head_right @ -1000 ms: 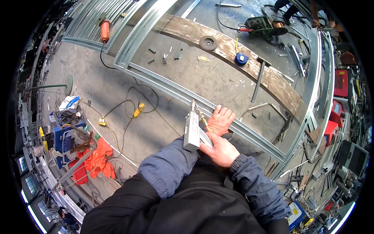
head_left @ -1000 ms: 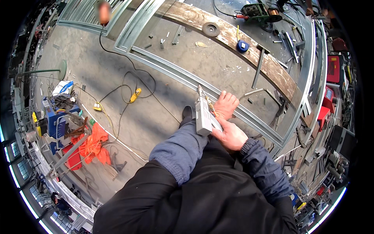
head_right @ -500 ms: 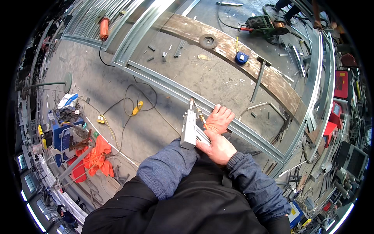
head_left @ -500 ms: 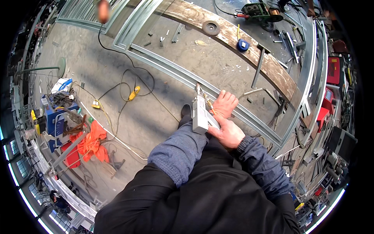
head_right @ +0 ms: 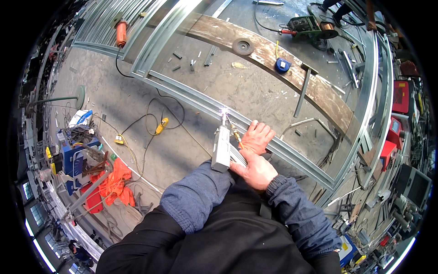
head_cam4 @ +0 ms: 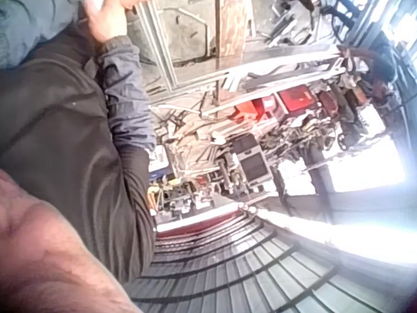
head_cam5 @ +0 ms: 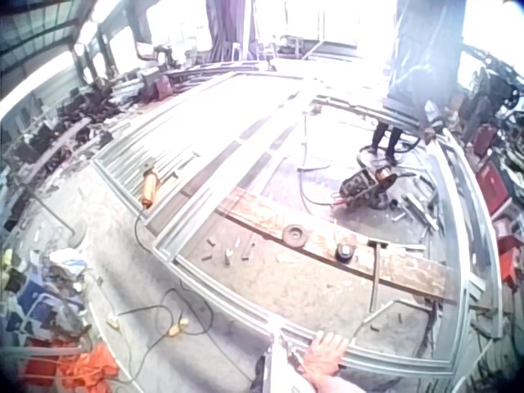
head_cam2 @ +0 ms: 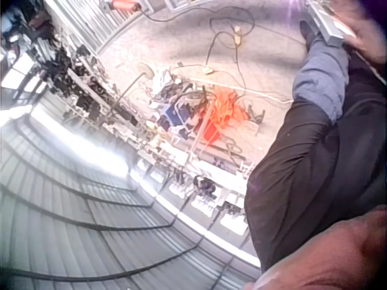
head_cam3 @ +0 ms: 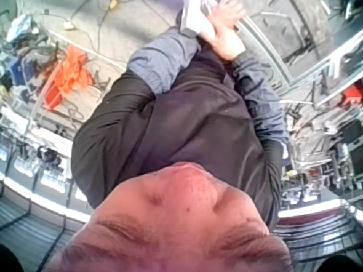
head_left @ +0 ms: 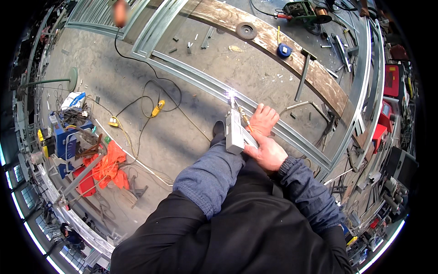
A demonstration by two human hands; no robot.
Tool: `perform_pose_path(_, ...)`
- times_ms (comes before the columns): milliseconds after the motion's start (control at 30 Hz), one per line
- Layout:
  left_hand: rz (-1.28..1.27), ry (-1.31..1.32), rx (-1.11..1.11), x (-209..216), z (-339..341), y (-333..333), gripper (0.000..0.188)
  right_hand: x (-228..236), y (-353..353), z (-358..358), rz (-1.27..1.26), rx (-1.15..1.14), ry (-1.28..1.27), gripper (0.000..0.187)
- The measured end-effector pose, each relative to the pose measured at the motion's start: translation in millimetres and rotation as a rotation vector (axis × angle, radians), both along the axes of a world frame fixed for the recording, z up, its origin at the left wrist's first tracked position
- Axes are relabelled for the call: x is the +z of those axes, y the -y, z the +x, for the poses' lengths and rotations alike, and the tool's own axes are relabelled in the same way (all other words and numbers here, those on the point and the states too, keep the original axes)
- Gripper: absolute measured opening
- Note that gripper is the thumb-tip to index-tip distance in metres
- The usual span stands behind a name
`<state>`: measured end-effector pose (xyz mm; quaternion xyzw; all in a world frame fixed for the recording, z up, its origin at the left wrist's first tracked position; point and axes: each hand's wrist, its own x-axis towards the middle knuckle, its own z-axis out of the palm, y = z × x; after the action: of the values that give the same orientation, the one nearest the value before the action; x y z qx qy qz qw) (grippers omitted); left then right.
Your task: The person welds joints on a rectangular metal frame using a handheld welding torch, then flips the frame to weld additional seams. Another person assists by holding and positioning a larger metal grate structure nearby.
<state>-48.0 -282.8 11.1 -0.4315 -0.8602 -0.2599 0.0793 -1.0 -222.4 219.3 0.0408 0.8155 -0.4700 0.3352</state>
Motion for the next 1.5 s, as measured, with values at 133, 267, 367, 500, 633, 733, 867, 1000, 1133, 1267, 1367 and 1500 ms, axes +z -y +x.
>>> perform_pose_path(133, -0.028, 0.015, 0.024, 4, 1, 0, 0.071, 0, -2, 2, -0.013, -0.001, 0.004, 0.049)
perform_pose_path(267, -0.091, 0.095, -0.033, 13, -1, 0, 0.058, 0, -4, 5, -0.005, -0.016, 0.011, 0.049)
perform_pose_path(367, -0.089, 0.132, -0.07, 6, -2, 2, 0.067, 3, -5, 2, -0.028, -0.03, 0.053, 0.05)
perform_pose_path(500, -0.159, 0.051, -0.014, 14, -1, 0, 0.073, -5, -11, 5, 0.0, -0.002, 0.063, 0.055)
perform_pose_path(633, -0.241, 0.095, -0.03, 21, 0, -8, 0.083, -12, -16, 13, -0.01, -0.031, 0.033, 0.06)
perform_pose_path(733, -0.213, 0.135, -0.025, 24, 0, -6, 0.082, -17, -14, 16, -0.024, -0.032, 0.006, 0.061)
perform_pose_path(867, -0.27, 0.163, -0.024, 32, 1, -6, 0.079, -11, -19, 15, -0.044, -0.009, 0.036, 0.066)
perform_pose_path(1000, -0.291, 0.177, -0.034, 31, 1, -10, 0.083, -9, -21, 16, -0.043, -0.029, 0.033, 0.065)
perform_pose_path(1133, -0.278, 0.141, -0.041, 29, 0, -6, 0.087, -3, -21, 15, -0.036, -0.019, 0.061, 0.066)
perform_pose_path(1267, -0.285, 0.127, -0.043, 31, -2, -6, 0.083, -6, -20, 17, -0.03, -0.028, 0.049, 0.067)
perform_pose_path(1367, -0.298, 0.127, -0.033, 32, -2, -7, 0.083, -10, -19, 18, -0.023, -0.027, 0.029, 0.065)
perform_pose_path(1500, -0.295, 0.136, -0.031, 33, -2, -8, 0.084, -14, -18, 20, -0.017, -0.014, 0.026, 0.061)
